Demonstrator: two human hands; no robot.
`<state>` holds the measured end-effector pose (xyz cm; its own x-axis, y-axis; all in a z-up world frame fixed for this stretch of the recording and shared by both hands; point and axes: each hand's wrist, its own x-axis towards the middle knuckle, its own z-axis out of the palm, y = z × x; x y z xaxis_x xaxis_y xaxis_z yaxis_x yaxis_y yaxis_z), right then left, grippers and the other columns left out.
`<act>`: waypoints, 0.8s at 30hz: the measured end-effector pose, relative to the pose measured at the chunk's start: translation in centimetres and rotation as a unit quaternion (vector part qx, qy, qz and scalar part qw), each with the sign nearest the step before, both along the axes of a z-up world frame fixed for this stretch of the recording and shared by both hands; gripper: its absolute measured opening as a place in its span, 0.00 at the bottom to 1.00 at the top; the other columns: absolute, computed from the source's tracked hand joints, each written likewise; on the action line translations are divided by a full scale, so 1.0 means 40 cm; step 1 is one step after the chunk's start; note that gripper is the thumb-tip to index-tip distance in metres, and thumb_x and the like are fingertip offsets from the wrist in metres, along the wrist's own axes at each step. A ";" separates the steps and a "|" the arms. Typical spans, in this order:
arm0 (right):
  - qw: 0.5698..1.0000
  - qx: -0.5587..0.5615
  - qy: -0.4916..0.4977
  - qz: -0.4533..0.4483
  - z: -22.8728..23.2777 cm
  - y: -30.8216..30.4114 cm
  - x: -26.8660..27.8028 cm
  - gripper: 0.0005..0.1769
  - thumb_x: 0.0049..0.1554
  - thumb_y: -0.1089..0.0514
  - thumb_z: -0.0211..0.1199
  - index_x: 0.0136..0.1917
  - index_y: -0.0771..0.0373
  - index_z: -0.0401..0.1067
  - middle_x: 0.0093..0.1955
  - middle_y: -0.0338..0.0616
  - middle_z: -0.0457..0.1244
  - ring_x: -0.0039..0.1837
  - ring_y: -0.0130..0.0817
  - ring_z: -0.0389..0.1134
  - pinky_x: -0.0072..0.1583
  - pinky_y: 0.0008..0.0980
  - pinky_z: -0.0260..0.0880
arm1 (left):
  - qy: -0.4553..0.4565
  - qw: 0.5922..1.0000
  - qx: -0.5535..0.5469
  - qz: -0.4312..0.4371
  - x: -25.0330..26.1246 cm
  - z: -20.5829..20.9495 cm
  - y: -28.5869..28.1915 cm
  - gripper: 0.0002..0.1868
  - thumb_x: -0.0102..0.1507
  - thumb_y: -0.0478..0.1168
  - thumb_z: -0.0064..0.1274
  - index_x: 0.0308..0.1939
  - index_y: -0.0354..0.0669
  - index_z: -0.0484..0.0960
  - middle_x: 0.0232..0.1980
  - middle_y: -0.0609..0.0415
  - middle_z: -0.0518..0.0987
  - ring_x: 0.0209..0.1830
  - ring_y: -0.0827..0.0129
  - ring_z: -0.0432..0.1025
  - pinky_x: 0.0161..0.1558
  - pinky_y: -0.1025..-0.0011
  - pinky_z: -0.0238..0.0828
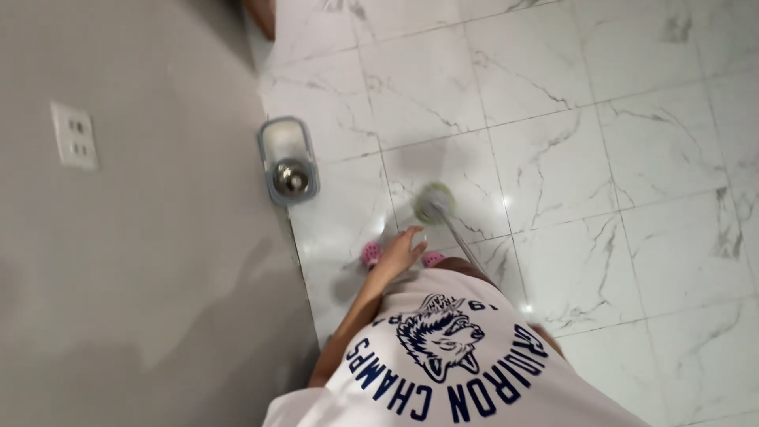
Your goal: The person cleans the tiled floor using a mop, moving it back and forth across the white marble surface near a wooden door and a white storage unit.
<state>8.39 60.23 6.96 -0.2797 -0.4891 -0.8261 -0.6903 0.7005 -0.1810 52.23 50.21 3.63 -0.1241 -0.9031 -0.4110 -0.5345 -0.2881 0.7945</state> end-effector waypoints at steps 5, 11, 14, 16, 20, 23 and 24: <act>0.991 -0.022 -0.032 -0.128 -0.007 0.024 0.132 0.27 0.58 0.46 0.59 0.69 0.51 0.72 0.41 0.45 0.62 0.39 0.36 0.59 0.39 0.38 0.56 | 0.035 0.995 0.039 -0.080 0.066 0.028 -0.035 0.29 0.67 0.50 0.51 0.69 0.44 0.70 0.57 0.35 0.80 0.57 0.46 0.74 0.60 0.55 0.68; 0.982 -0.035 -0.074 -0.169 -0.116 -0.228 0.224 0.25 0.58 0.50 0.60 0.69 0.51 0.72 0.28 0.44 0.59 0.26 0.31 0.54 0.27 0.35 0.50 | 0.101 0.983 0.133 -0.071 0.073 0.025 -0.126 0.30 0.67 0.52 0.50 0.70 0.45 0.67 0.63 0.38 0.76 0.63 0.50 0.72 0.60 0.59 0.70; 0.978 -0.086 -0.096 -0.161 -0.197 -0.371 0.265 0.27 0.58 0.55 0.56 0.70 0.52 0.69 0.27 0.43 0.59 0.25 0.32 0.55 0.27 0.35 0.53 | 0.122 0.988 0.075 -0.057 0.070 -0.006 -0.183 0.29 0.67 0.52 0.50 0.69 0.43 0.68 0.65 0.39 0.75 0.63 0.51 0.73 0.60 0.59 0.70; 0.953 -0.155 -0.174 -0.195 -0.269 -0.491 0.309 0.27 0.58 0.56 0.56 0.70 0.55 0.67 0.27 0.43 0.57 0.25 0.32 0.53 0.27 0.35 0.53 | 0.083 0.993 0.074 -0.043 0.070 -0.026 -0.222 0.29 0.66 0.51 0.51 0.69 0.45 0.70 0.63 0.38 0.78 0.61 0.51 0.74 0.59 0.60 0.71; 0.908 -0.209 -0.298 -0.206 -0.394 -0.859 0.382 0.26 0.62 0.56 0.59 0.72 0.58 0.62 0.32 0.40 0.61 0.29 0.28 0.60 0.29 0.31 0.59 | -0.021 0.990 0.129 -0.050 0.054 -0.031 -0.342 0.29 0.66 0.52 0.52 0.69 0.47 0.69 0.58 0.35 0.80 0.60 0.51 0.76 0.61 0.62 0.71; 0.906 -0.219 -0.298 -0.205 -0.429 -1.173 0.431 0.22 0.61 0.56 0.55 0.68 0.54 0.62 0.29 0.39 0.58 0.27 0.29 0.57 0.25 0.34 0.54 | -0.016 0.995 0.083 -0.047 0.009 0.022 -0.424 0.27 0.68 0.49 0.52 0.68 0.43 0.71 0.59 0.34 0.79 0.63 0.49 0.74 0.60 0.62 0.71; 0.908 -0.204 -0.287 -0.228 -0.426 -1.257 0.442 0.23 0.60 0.57 0.54 0.69 0.54 0.63 0.29 0.41 0.58 0.26 0.31 0.55 0.25 0.34 0.49 | -0.026 0.994 0.080 -0.066 -0.013 0.046 -0.466 0.27 0.67 0.49 0.52 0.68 0.44 0.71 0.58 0.35 0.79 0.61 0.49 0.75 0.60 0.62 0.71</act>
